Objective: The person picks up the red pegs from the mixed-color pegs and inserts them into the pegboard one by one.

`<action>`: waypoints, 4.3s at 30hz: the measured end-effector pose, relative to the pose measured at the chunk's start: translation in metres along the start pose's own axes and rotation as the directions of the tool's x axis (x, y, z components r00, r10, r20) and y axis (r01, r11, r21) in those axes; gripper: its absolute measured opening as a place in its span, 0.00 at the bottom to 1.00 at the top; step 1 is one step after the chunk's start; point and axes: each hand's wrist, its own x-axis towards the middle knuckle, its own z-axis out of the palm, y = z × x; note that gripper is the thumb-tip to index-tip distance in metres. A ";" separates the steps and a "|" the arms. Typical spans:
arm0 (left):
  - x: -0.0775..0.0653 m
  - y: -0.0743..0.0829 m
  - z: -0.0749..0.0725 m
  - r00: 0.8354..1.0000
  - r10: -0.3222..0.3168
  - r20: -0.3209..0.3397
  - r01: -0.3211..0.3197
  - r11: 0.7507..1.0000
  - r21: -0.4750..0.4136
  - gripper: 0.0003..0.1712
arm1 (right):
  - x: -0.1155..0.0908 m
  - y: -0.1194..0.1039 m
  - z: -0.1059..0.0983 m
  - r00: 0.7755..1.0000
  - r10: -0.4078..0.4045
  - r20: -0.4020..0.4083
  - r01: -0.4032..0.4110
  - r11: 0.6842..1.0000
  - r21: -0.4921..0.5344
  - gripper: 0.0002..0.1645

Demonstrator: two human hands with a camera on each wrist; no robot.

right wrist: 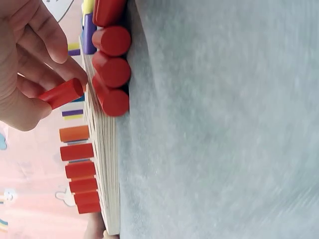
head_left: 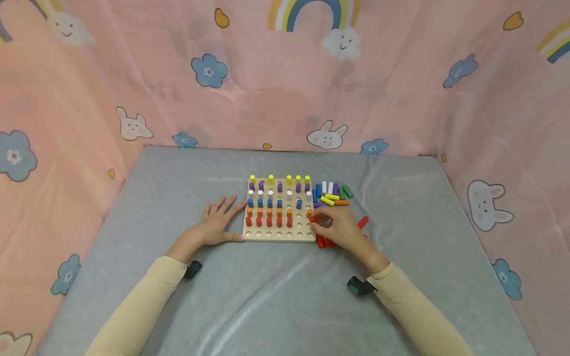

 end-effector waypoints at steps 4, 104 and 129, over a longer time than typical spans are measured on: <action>-0.001 0.000 0.000 1.000 0.004 0.003 -0.004 1.000 -0.003 0.59 | 0.001 -0.002 0.005 1.000 0.014 -0.011 -0.014 0.999 0.048 0.11; -0.001 0.000 -0.001 1.000 0.004 0.002 -0.004 1.000 -0.018 0.59 | -0.009 0.012 -0.026 0.997 0.070 0.021 -0.072 0.992 0.106 0.18; -0.002 0.001 -0.002 1.000 0.016 0.003 -0.016 1.000 -0.026 0.59 | -0.038 0.071 -0.079 0.981 0.168 0.100 -0.162 0.985 -0.064 0.18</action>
